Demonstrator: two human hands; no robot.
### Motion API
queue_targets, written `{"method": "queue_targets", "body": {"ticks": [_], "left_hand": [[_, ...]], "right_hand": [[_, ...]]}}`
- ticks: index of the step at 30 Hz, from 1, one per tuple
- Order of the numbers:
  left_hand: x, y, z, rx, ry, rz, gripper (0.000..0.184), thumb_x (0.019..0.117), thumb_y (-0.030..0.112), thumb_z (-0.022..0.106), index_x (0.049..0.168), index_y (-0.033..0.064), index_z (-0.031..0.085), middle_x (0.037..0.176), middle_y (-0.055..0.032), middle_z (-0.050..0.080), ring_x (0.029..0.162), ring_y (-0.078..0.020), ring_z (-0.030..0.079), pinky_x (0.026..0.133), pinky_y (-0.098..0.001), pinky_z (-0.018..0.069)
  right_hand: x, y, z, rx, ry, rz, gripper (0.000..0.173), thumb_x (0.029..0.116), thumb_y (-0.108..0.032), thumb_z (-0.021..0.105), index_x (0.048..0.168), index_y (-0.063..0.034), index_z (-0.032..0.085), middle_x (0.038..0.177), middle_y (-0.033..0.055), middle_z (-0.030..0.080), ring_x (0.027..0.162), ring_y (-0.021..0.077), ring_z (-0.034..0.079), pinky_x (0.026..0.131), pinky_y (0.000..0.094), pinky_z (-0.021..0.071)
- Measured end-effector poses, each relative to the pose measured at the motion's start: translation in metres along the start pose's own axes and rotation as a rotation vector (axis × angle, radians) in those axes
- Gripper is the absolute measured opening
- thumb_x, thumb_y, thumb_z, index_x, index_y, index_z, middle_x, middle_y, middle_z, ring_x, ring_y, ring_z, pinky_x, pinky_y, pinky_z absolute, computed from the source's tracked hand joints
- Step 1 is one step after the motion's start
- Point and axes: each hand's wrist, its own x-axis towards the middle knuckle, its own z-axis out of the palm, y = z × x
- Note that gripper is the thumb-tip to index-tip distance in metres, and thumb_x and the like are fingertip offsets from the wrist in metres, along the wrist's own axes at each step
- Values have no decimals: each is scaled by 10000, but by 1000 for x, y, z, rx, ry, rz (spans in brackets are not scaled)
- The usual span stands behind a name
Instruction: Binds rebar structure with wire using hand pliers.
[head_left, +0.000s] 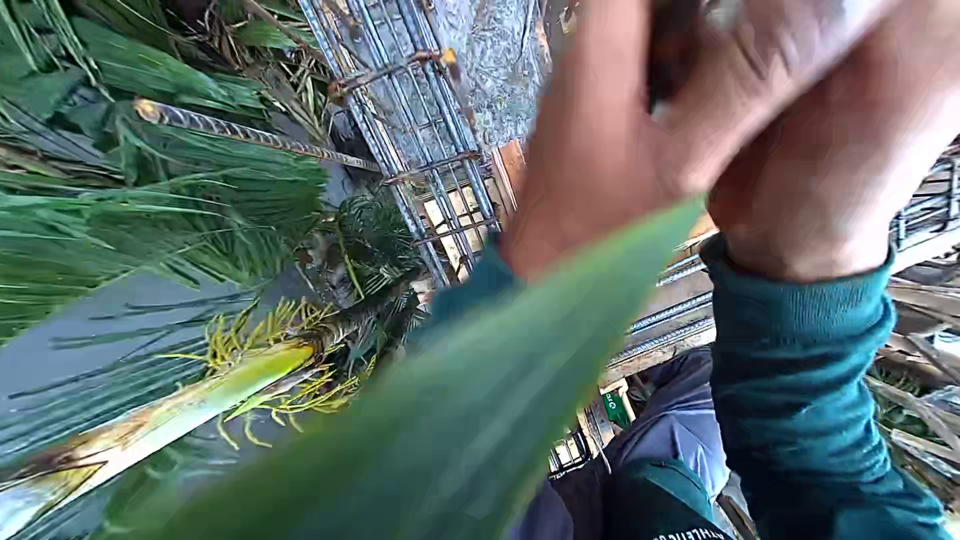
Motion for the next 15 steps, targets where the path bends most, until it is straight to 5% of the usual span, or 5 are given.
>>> {"method": "queue_targets", "body": {"ticks": [3, 6, 8, 11, 15], "left_hand": [[-37, 10, 89, -200, 231, -355, 347, 1111, 214, 471, 1369, -16, 496, 1157, -115, 656, 1037, -179, 677, 849, -366, 617], [-25, 93, 143, -318, 380, -1195, 339, 1079, 432, 491, 1298, 186, 570, 915, -19, 653, 738, -118, 637, 629, -306, 558], [-58, 90, 159, -338, 343, -1388, 429, 1070, 361, 506, 1427, 131, 438, 997, -86, 637, 834, -174, 642, 721, -375, 565], [-117, 96, 149, -200, -72, -1441, 417, 1037, 197, 577, 1370, -44, 503, 1250, -173, 600, 1095, -205, 639, 957, -366, 549], [-148, 119, 123, -7, -620, -1373, 398, 1035, 297, 599, 1346, 56, 657, 1458, -178, 526, 1336, -264, 526, 1123, -431, 440]], "right_hand": [[-57, -4, -29, -90, -30, 275, 343, 1112, -278, 381, 1391, -84, 428, 1160, 28, 600, 963, 107, 655, 804, 290, 606], [-144, 13, -50, 23, -63, 764, 636, 1000, -447, 640, 1540, -324, 327, 1072, -38, 661, 773, 85, 662, 621, 269, 588], [-195, 35, -57, 181, -43, 1061, 892, 882, -220, 742, 1604, -311, 226, 1043, 46, 683, 778, 161, 706, 618, 339, 633], [-260, 49, -65, 422, -16, 1273, 1042, 827, -111, 742, 1626, -262, 91, 1032, 143, 691, 742, 244, 720, 556, 381, 620], [-313, 46, -65, 563, -21, 1317, 984, 792, -152, 802, 1577, -157, 209, 970, 132, 727, 709, 220, 725, 601, 350, 626]]}}
